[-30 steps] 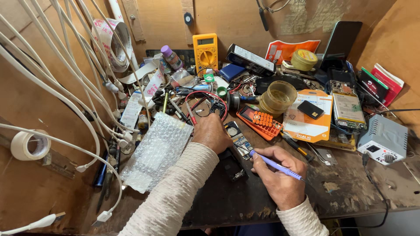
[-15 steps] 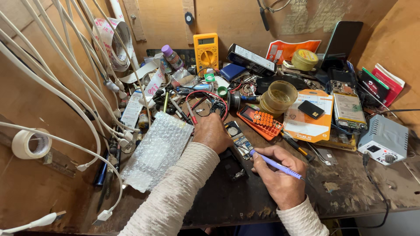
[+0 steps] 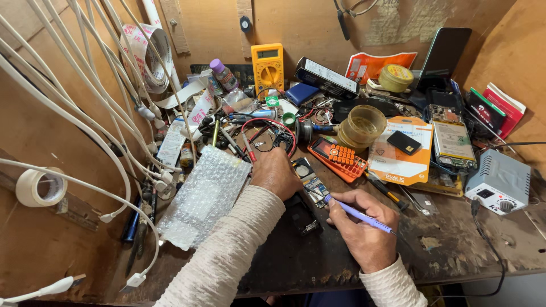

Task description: The person assembles internal components of a mobile phone, using a small blue tool to position parts onto the circuit board and then attaching the plastic back casing.

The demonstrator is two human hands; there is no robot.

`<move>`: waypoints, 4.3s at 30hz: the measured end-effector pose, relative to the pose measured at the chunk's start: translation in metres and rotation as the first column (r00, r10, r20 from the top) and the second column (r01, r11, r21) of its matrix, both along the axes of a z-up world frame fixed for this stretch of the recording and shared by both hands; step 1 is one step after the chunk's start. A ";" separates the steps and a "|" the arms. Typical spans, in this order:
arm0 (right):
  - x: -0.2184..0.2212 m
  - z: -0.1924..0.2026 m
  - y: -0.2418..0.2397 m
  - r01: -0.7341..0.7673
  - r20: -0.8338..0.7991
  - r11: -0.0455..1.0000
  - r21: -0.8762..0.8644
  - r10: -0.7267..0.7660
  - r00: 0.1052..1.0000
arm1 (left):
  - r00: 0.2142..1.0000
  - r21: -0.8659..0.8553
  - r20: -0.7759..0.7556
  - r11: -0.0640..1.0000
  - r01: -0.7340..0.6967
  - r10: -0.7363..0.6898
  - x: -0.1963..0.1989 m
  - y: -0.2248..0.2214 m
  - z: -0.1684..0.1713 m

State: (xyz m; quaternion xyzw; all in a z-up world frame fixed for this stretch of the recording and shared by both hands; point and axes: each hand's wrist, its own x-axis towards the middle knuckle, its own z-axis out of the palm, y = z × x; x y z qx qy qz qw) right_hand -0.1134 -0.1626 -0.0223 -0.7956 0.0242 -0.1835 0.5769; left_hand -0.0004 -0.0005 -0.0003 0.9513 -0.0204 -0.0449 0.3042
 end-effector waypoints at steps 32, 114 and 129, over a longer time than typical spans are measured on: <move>0.000 -0.002 0.000 0.000 0.010 0.999 0.053 -0.001 1.000 | 1.000 -0.017 0.009 1.000 0.003 -0.003 -0.002 0.001 -0.001; 0.024 0.025 -0.012 0.083 0.201 0.983 0.162 -0.116 0.973 | 0.755 -0.385 0.636 0.914 0.128 0.162 -0.060 -0.037 0.027; -0.006 0.075 -0.137 0.443 0.549 0.882 -0.162 -0.293 0.783 | 0.629 -0.308 0.738 0.706 0.637 -0.245 -0.048 -0.169 0.070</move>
